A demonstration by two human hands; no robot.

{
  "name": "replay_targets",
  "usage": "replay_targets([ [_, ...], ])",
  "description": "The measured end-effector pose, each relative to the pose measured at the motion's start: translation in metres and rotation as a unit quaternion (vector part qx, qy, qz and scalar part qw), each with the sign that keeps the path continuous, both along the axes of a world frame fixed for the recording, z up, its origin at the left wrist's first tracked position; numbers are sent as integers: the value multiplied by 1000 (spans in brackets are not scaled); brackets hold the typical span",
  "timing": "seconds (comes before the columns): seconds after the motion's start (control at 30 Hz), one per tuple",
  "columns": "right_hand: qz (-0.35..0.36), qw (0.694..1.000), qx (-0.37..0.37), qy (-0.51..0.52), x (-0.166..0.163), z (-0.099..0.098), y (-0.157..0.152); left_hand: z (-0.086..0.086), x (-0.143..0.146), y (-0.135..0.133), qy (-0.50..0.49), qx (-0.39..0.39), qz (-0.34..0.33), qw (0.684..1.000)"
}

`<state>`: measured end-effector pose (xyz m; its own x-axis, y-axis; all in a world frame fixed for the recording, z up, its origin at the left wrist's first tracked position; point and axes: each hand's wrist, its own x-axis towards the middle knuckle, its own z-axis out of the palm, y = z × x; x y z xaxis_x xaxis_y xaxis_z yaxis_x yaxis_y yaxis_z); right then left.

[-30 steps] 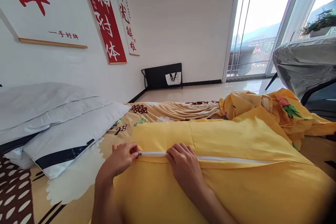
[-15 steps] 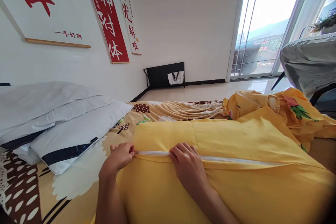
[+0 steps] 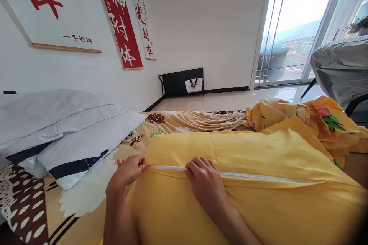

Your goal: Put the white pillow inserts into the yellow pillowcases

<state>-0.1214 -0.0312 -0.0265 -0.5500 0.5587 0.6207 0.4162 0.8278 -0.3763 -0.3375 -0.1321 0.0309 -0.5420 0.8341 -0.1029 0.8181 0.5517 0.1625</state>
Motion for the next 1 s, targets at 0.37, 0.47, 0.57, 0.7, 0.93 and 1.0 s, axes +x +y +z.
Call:
replay_targets([
  [0.37,22,989,-57,-135,41,35,6,15,15,-12,-82,126,-146,978],
  [0.47,35,984,-48,-171,50,36,7,14,20,-6,-124,93,-194,969],
  [0.57,26,984,-32,-174,51,35,8,12,20,0,-150,87,-214,961],
  [0.7,-10,989,-10,-146,45,31,13,8,13,4,-153,93,-193,965],
  [0.93,-82,985,-16,-149,42,27,22,-2,-5,9,-169,103,-201,959],
  [1.0,-106,981,-38,-159,46,31,24,-2,-6,9,-168,106,-204,958],
])
